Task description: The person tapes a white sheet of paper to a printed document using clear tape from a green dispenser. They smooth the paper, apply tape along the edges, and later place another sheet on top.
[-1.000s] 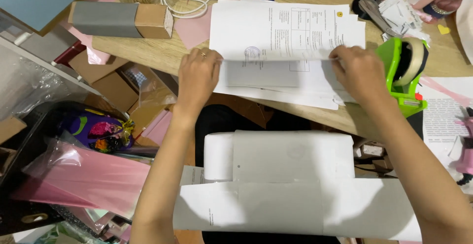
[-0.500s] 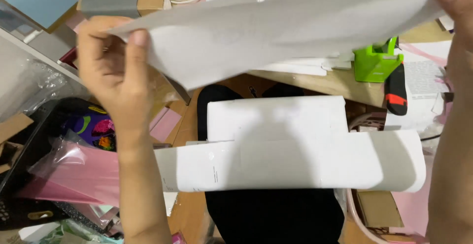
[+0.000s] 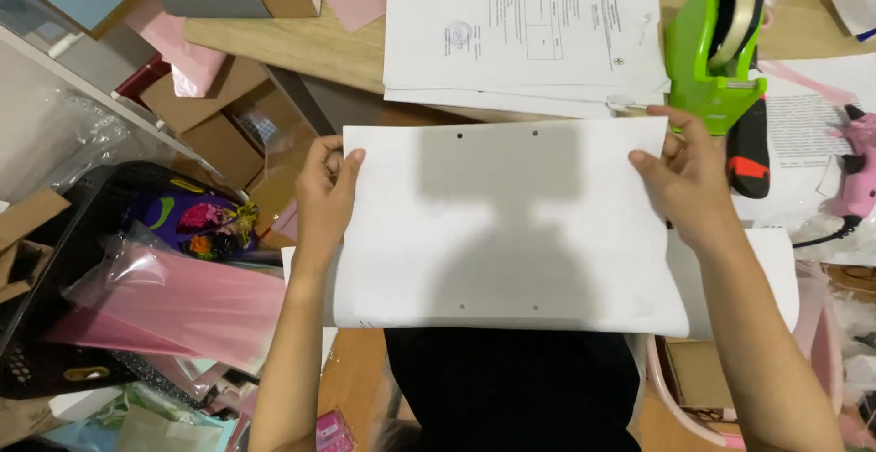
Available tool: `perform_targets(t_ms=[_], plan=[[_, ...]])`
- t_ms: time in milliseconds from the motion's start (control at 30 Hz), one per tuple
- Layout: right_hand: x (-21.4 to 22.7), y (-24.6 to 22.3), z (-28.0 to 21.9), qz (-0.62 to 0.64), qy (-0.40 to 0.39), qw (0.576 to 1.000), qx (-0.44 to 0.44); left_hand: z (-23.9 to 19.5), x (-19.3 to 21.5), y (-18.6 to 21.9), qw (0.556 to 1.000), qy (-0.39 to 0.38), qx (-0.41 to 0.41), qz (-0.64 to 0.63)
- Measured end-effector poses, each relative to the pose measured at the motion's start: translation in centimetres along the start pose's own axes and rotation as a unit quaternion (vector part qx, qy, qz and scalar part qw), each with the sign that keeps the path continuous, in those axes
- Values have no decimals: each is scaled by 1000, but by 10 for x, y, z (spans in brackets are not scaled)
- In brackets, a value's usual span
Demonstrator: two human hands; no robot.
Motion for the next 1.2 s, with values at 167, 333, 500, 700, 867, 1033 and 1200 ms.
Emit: perform_targets(t_ms=[167,333,500,700,867,1033,1200], plan=[[-4,40,-16,-56,4,998,-28,-21,-2,-17,969,-102,223,-9],[-13,43,-23,-3,32,998,-50,-24,15,-36,982,-95,161,-28],[-37,4,-48,-157,-22,980,123,-23,71,13,999,44,-5,-30],[-84,-26,-96,-266,-142,937,178,-50,141,1,982,162,10,98],[-111,-33,-113,-257,-206,920,212,-74,202,-4,960,258,-13,109],[-124,-31,-118,-265,-241,906,225,-103,158,15,977,172,102,76],[-133,-29,-125,-283,-290,892,199,-107,125,40,979,50,111,163]])
Point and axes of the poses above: each hand's wrist, its own z-axis towards the middle knuckle, its own x-axis out of the back of the hand, y = z × x, the point moved 6 cm from there along z, towards the middle knuckle, and after that the axes turned 14 degrees about y, right-handed, at the moved point
